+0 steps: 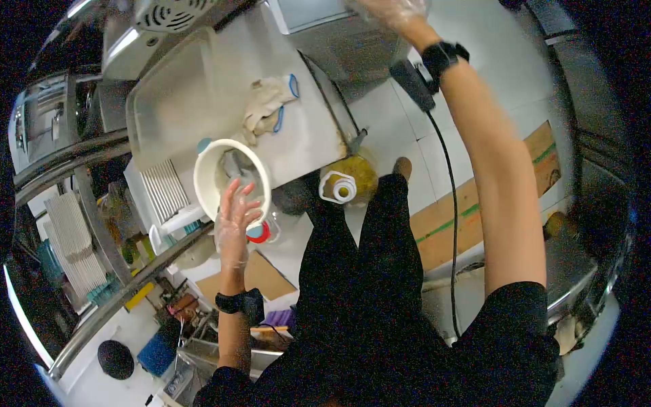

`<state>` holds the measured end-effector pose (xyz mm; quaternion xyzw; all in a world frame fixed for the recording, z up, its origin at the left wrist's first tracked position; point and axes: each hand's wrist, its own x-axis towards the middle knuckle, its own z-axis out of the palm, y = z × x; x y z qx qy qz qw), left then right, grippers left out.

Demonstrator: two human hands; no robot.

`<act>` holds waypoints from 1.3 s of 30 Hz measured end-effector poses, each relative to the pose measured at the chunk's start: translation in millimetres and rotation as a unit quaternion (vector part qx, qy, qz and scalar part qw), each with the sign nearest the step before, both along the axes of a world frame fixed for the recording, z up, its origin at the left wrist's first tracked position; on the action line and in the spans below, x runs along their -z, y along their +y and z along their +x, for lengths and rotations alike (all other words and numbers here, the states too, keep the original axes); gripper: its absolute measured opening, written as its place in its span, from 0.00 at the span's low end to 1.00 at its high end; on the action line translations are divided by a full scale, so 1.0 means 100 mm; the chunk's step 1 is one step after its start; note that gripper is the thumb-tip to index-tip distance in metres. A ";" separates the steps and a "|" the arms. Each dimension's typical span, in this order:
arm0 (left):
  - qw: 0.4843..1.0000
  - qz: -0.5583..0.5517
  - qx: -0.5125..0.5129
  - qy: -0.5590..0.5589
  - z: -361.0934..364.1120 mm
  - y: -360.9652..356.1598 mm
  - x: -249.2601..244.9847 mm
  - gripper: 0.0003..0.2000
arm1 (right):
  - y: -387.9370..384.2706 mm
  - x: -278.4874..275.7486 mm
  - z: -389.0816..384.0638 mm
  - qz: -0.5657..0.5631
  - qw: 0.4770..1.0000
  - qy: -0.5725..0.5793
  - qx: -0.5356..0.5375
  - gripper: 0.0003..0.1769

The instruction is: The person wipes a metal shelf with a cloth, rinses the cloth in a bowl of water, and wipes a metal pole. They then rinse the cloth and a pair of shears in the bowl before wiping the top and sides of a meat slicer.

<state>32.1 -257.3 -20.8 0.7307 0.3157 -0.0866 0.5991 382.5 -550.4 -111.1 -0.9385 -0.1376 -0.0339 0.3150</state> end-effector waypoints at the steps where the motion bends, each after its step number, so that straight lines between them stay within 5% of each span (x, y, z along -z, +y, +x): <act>1: 1.000 0.005 -0.020 0.002 -0.01 -0.10 -0.01 0.25 | -0.01 0.05 0.10 -0.022 0.999 0.012 -0.029 0.33; 5: 0.996 0.016 -0.079 0.024 0.03 -0.43 -0.03 0.24 | 0.12 0.20 0.26 -0.060 0.990 0.023 -0.126 0.33; 14: 0.999 0.030 0.005 0.039 0.76 -1.22 0.16 0.26 | 0.37 0.31 0.41 -0.033 0.961 0.013 -0.275 0.32; 24: 0.998 -0.005 -0.001 0.061 0.86 -1.33 0.23 0.26 | -0.90 0.48 0.53 -0.069 0.977 0.060 -0.193 0.31; 34: 0.999 -0.040 0.021 -0.022 1.35 -1.54 0.38 0.30 | 0.09 0.18 0.58 -0.078 0.935 -0.012 -0.346 0.31; 39: 0.971 -0.177 -0.108 -0.120 2.01 -1.65 0.64 0.36 | 0.27 -0.27 0.54 -0.063 0.921 -0.001 -0.384 0.31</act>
